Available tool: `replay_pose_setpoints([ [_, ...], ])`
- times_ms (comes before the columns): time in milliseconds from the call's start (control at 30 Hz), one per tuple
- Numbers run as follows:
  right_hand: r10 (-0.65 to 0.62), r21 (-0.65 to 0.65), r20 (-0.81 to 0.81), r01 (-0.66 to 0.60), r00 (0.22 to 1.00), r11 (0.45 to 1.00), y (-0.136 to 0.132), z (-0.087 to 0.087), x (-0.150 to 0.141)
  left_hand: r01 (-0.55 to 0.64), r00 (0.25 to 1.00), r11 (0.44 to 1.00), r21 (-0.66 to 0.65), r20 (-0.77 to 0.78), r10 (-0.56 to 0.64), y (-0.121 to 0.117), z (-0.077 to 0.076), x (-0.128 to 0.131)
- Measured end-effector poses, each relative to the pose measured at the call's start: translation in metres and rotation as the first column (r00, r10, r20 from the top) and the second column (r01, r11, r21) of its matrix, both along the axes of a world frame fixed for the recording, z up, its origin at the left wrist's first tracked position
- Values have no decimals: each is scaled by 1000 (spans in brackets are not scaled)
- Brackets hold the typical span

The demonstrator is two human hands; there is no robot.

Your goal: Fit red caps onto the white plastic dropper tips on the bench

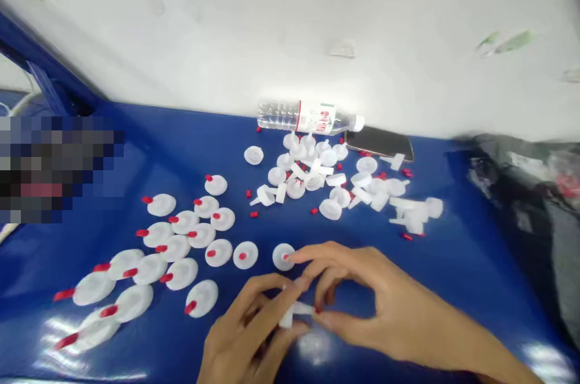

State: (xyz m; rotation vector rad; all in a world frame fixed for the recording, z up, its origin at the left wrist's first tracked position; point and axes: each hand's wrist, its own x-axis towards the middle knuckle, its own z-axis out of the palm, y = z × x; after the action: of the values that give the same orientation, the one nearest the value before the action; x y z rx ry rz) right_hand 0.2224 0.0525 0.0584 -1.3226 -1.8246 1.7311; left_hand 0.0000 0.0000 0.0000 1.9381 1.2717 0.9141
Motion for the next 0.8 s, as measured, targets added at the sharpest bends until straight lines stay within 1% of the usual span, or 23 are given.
replay_pose_setpoints([
  [100, -3, -96, -110, -8, 994, 995, 1, 0, 1, 15, 999, 999, -30, 33, -14, -2, -2, -4],
  [233, -61, -210, -212, 16, 975, 978, 2, -1, 0, -7, 998, 998, -66, 57, 10, -3, -3, -4],
  [367, -141, -290, -217, 74, 966, 954, 3, -4, 0, -3, 999, 999, -51, 46, 6, -3, -1, -3],
  [500, -189, -338, -211, 109, 959, 935, 4, -7, -3, -1, 1000, 1000, -10, 14, 1, -3, -2, -3],
  [600, -232, -323, -195, 161, 953, 933, 3, -6, -9, -32, 999, 999, 11, -17, 32, -3, -2, -2],
  [667, -249, -279, -177, 194, 952, 940, 0, -5, -15, -21, 999, 999, 34, -28, 22, -3, -1, -1],
  [733, -235, -186, -171, 203, 957, 961, -5, -6, -21, 1, 999, 999, 51, -38, 1, -2, 1, 0],
  [800, -197, -47, -152, 192, 969, 980, -11, -8, -26, -2, 997, 998, 67, -76, 7, -3, 1, -1],
])
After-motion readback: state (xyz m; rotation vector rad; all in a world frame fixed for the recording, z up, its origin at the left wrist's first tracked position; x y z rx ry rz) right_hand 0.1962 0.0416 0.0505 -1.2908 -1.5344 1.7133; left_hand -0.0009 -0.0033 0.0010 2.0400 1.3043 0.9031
